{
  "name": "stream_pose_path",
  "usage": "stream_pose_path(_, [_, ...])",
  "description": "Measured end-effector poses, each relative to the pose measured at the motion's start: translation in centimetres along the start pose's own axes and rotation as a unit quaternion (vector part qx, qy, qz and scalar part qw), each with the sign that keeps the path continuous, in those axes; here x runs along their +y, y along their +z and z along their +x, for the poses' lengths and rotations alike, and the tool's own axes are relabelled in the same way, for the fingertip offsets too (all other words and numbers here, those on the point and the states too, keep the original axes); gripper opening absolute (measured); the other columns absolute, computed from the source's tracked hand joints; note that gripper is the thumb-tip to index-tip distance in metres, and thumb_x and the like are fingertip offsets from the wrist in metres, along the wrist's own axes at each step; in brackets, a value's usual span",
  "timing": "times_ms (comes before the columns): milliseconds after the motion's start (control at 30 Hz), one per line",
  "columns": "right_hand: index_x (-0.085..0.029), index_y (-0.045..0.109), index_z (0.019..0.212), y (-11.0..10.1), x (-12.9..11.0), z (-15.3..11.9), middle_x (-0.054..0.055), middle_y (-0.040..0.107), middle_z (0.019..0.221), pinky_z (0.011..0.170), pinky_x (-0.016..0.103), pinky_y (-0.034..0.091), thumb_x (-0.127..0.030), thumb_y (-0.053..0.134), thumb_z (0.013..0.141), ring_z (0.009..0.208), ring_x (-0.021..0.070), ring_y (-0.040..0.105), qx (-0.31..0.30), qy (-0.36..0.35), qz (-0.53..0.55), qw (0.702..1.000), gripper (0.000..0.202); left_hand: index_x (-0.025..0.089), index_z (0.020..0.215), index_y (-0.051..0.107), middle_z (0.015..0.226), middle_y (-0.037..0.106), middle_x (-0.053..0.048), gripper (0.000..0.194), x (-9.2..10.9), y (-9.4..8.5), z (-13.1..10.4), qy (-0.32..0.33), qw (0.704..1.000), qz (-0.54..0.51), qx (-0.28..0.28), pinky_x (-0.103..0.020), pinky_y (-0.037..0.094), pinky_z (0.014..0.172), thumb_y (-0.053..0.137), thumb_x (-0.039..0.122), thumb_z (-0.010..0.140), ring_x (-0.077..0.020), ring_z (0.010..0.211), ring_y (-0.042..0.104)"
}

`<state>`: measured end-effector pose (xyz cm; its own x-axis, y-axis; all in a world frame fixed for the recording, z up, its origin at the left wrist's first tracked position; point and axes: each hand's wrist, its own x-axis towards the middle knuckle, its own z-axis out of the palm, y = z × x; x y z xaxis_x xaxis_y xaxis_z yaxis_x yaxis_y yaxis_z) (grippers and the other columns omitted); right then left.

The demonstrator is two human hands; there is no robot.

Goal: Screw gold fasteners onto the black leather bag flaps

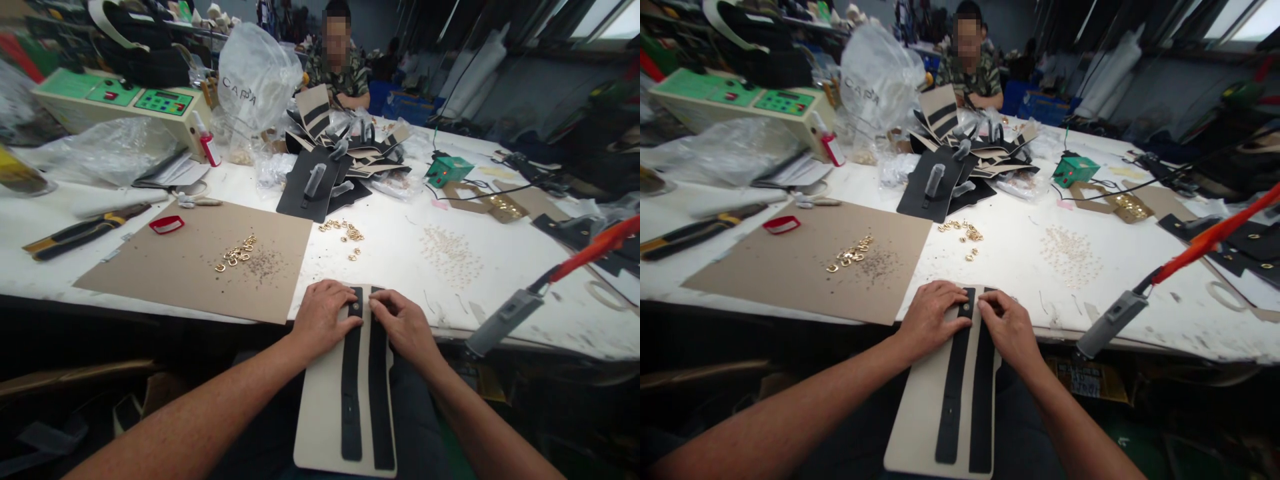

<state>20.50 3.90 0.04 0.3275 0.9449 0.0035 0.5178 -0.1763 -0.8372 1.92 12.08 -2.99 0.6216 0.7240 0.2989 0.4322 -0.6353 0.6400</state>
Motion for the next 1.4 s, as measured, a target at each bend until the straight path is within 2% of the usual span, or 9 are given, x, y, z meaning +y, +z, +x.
stream_pose_path(133, [-0.022,0.073,0.097,-3.9,2.2,-5.4,0.007,0.075,0.086,0.079,0.042,0.057,-0.058,0.067,0.091,0.080,0.0285,0.071,0.191,0.069,-0.009,0.979,0.037,0.026,0.111,0.074,0.123,0.077,-0.001,0.037,0.1,-0.2,0.0,0.000,1.000,0.005,-0.005,-0.049,0.043,0.108,0.090,0.034,0.079,-0.0276,0.123,0.063])
stream_pose_path(267, [-0.019,0.069,0.121,-8.6,6.7,-8.6,0.011,0.074,0.110,0.095,0.048,0.056,-0.061,0.079,0.079,0.101,0.0335,0.071,0.399,0.164,-0.028,0.902,0.061,0.026,0.109,0.075,0.124,0.077,-0.001,0.036,0.1,-0.2,0.1,0.005,1.000,0.004,-0.002,-0.049,0.043,0.107,0.091,0.033,0.078,-0.0280,0.123,0.063])
stream_pose_path(400, [-0.016,0.059,0.139,-11.8,9.9,-6.9,0.016,0.069,0.127,0.100,0.052,0.054,-0.063,0.081,0.072,0.113,0.0368,0.068,0.369,0.188,-0.037,0.910,0.085,0.026,0.109,0.075,0.122,0.077,-0.002,0.035,0.2,-0.1,0.2,0.007,1.000,0.010,-0.003,-0.049,0.044,0.106,0.091,0.032,0.078,-0.0282,0.121,0.064])
stream_pose_path(567, [-0.019,0.069,0.098,-12.8,9.9,-3.8,0.011,0.072,0.091,0.090,0.055,0.051,-0.057,0.074,0.071,0.093,0.0370,0.067,0.269,0.234,-0.093,0.929,0.047,0.025,0.109,0.076,0.122,0.077,-0.002,0.036,0.2,0.1,0.2,0.007,1.000,0.010,-0.002,-0.048,0.044,0.107,0.091,0.033,0.078,-0.0277,0.121,0.064])
stream_pose_path(767, [-0.020,0.065,0.108,-10.6,4.3,-2.9,-0.001,0.060,0.073,0.078,0.039,0.058,-0.039,0.073,0.073,0.071,0.0193,0.060,0.205,0.116,0.339,0.911,0.041,0.026,0.111,0.075,0.123,0.077,-0.002,0.038,0.0,0.2,0.0,-0.001,1.000,0.011,-0.004,-0.049,0.043,0.108,0.090,0.036,0.078,-0.0281,0.123,0.062])
stream_pose_path(900, [-0.022,0.065,0.100,-6.7,-1.5,-0.7,-0.004,0.054,0.070,0.075,0.034,0.059,-0.051,0.076,0.085,0.066,0.0151,0.057,0.091,0.064,0.396,0.911,0.035,0.026,0.112,0.074,0.124,0.076,-0.002,0.038,0.1,0.1,0.1,0.000,1.000,0.018,-0.013,-0.049,0.043,0.108,0.090,0.037,0.080,-0.0280,0.125,0.061])
stream_pose_path(1033, [-0.023,0.061,0.091,-2.0,-5.6,1.7,-0.007,0.051,0.064,0.063,0.027,0.052,-0.037,0.084,0.082,0.058,0.0121,0.053,0.066,-0.031,0.431,0.899,0.029,0.026,0.114,0.072,0.125,0.076,-0.002,0.036,0.2,0.1,0.0,0.011,0.999,0.023,-0.023,-0.050,0.041,0.109,0.086,0.039,0.084,-0.0287,0.126,0.060])
stream_pose_path(1200, [-0.022,0.059,0.081,1.8,-6.0,3.0,-0.006,0.054,0.060,0.055,0.028,0.046,-0.028,0.078,0.089,0.052,0.0122,0.053,0.070,-0.123,0.413,0.900,0.021,0.027,0.115,0.071,0.126,0.076,-0.002,0.033,0.2,0.0,-0.1,0.012,1.000,0.015,-0.025,-0.051,0.039,0.109,0.082,0.041,0.087,-0.0294,0.127,0.059])
stream_pose_path(1400, [-0.022,0.061,0.079,2.8,-4.9,3.2,-0.006,0.054,0.059,0.056,0.029,0.047,-0.028,0.074,0.093,0.052,0.0124,0.053,0.063,-0.145,0.382,0.911,0.020,0.027,0.115,0.071,0.128,0.074,-0.001,0.033,0.0,0.1,0.0,0.009,0.999,0.013,-0.031,-0.050,0.038,0.110,0.082,0.041,0.087,-0.0294,0.128,0.057])
